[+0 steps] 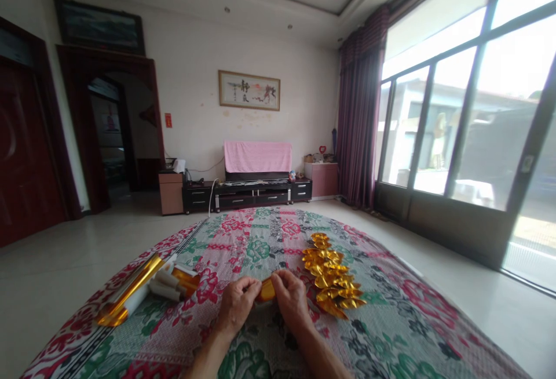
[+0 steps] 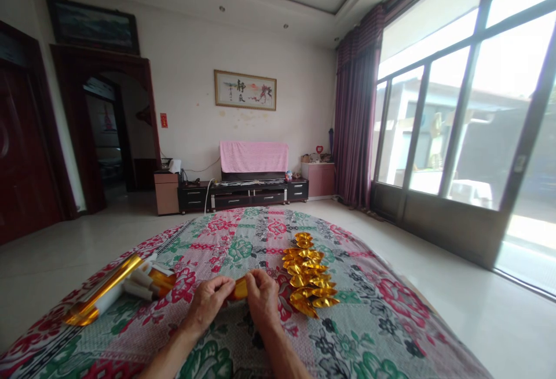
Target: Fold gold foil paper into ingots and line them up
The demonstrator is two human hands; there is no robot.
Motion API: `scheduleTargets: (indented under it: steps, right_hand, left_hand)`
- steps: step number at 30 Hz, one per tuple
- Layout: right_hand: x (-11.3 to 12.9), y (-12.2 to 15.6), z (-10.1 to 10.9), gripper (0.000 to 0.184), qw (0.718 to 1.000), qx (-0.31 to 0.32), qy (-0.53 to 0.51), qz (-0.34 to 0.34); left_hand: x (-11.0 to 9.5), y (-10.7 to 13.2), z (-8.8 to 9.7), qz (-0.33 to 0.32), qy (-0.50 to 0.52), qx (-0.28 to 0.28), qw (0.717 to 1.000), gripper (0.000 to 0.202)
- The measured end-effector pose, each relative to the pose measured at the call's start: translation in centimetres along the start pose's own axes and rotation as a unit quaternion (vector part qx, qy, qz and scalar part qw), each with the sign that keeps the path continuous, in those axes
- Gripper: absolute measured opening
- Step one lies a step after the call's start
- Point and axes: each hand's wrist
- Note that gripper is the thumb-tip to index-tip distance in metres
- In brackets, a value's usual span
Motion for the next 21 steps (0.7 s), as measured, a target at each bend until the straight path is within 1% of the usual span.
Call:
scheduleTargets:
  steps: [6, 10, 14, 16, 18, 19, 21]
  right_hand:
    - [-0.04, -0.13, 0.12, 0.029, 0.998, 0.021, -0.040, -0.037]
    - [-0.28, -0.20, 0.07, 0.032, 0.996, 0.026, -0.067, -0.061]
    - [-0.88, -0.63, 0.08, 0.034, 0.993, 0.017, -0.089, -0.077]
    - [-1.03, -0.85, 0.20, 0.035, 0.988, 0.004, -0.116, -0.102]
    - [-0.97, -0.92, 0.34, 0.036, 0.983, -0.003, -0.135, -0.123]
    - [-0.86, -0.88, 0.39, 0.036, 0.984, -0.002, -0.130, -0.120]
    - [-0.49, -0.64, 0.44, 0.035, 0.991, 0.004, -0.097, -0.089]
  left_hand:
    - [0.20, -0.01, 0.28, 0.009, 0.039, 0.008, 0.999, 0.033]
    - [0.10, 0.05, 0.27, 0.023, 0.070, -0.002, 0.997, 0.032]
    - [0.13, 0.00, 0.30, 0.048, 0.103, -0.034, 0.993, 0.030]
    - [0.15, -0.05, 0.45, 0.063, 0.128, -0.052, 0.988, 0.030]
    - [0.15, -0.11, 0.64, 0.064, 0.157, -0.075, 0.983, 0.032]
    - [0.15, -0.14, 0.73, 0.058, 0.167, -0.089, 0.980, 0.033]
    - [0.14, -0.20, 0.80, 0.042, 0.167, -0.105, 0.979, 0.037]
Point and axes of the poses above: each hand's wrist, its own y-axis away from the middle knuckle, its own z-axis out of the back of the hand, x = y × z, and after that the axes turned 15 degrees about y, right-handed
